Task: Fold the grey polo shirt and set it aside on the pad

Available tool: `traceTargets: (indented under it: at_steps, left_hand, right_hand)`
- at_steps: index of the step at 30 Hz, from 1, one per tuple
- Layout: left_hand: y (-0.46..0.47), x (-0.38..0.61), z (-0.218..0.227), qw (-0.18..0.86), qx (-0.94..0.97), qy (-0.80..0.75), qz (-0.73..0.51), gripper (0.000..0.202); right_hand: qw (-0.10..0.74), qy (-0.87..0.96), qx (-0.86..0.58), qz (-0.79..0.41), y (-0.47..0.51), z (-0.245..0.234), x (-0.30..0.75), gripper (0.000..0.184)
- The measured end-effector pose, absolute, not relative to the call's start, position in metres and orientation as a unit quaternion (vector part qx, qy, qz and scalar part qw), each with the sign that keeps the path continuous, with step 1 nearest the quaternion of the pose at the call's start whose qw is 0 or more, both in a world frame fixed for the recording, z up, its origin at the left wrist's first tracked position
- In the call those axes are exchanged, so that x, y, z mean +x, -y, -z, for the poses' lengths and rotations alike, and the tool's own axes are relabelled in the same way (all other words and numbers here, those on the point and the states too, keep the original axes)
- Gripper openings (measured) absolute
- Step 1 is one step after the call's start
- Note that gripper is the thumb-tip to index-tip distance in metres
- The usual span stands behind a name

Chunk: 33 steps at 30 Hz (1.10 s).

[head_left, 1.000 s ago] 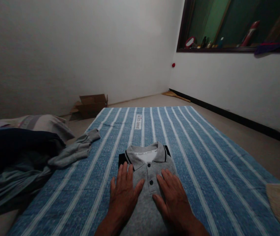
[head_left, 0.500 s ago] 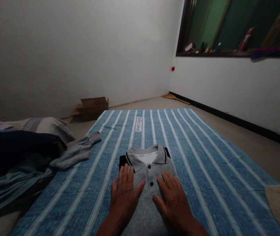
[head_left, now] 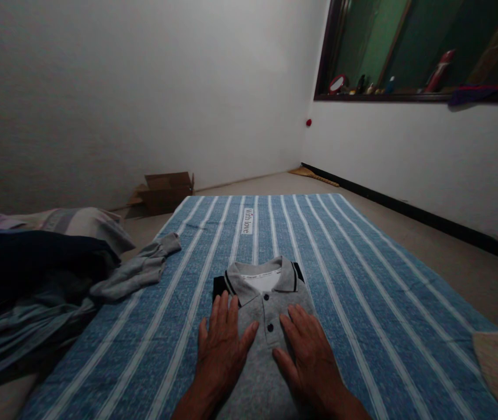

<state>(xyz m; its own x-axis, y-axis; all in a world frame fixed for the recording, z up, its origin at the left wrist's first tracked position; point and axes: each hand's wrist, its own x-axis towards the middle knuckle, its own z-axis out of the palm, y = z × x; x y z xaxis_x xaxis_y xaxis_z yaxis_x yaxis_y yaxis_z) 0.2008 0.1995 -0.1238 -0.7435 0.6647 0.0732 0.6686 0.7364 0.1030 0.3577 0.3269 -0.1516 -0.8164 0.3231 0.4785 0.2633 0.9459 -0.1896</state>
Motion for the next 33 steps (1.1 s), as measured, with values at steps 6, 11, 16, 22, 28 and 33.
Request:
traceTargets:
  at_steps: [6, 11, 16, 22, 28, 33]
  left_hand:
    - [-0.199, 0.201, 0.124, 0.013, -0.357, 0.932, 0.065, 0.064]
    - [-0.199, 0.202, 0.122, 0.0, -0.358, 0.931, 0.067, 0.065]
    - [-0.197, 0.2, 0.13, 0.026, -0.37, 0.924, 0.099, 0.065]
    - [-0.194, 0.192, 0.136, 0.022, -0.382, 0.911, 0.151, 0.065]
    - [-0.192, 0.189, 0.131, -0.008, -0.365, 0.898, 0.243, 0.067]
    - [-0.19, 0.185, 0.11, -0.053, -0.286, 0.877, 0.382, 0.056]
  right_hand:
    - [0.257, 0.951, -0.155, -0.071, -0.327, 0.153, 0.359, 0.051]
    - [0.249, 0.953, -0.155, -0.074, -0.327, 0.154, 0.359, 0.053]
    - [0.236, 0.956, -0.168, -0.051, -0.322, 0.147, 0.358, 0.051]
    - [0.244, 0.956, -0.159, -0.04, -0.323, 0.146, 0.358, 0.05]
    - [0.25, 0.953, -0.159, -0.065, -0.327, 0.149, 0.359, 0.052]
    - [0.252, 0.952, -0.162, -0.057, -0.324, 0.148, 0.359, 0.052]
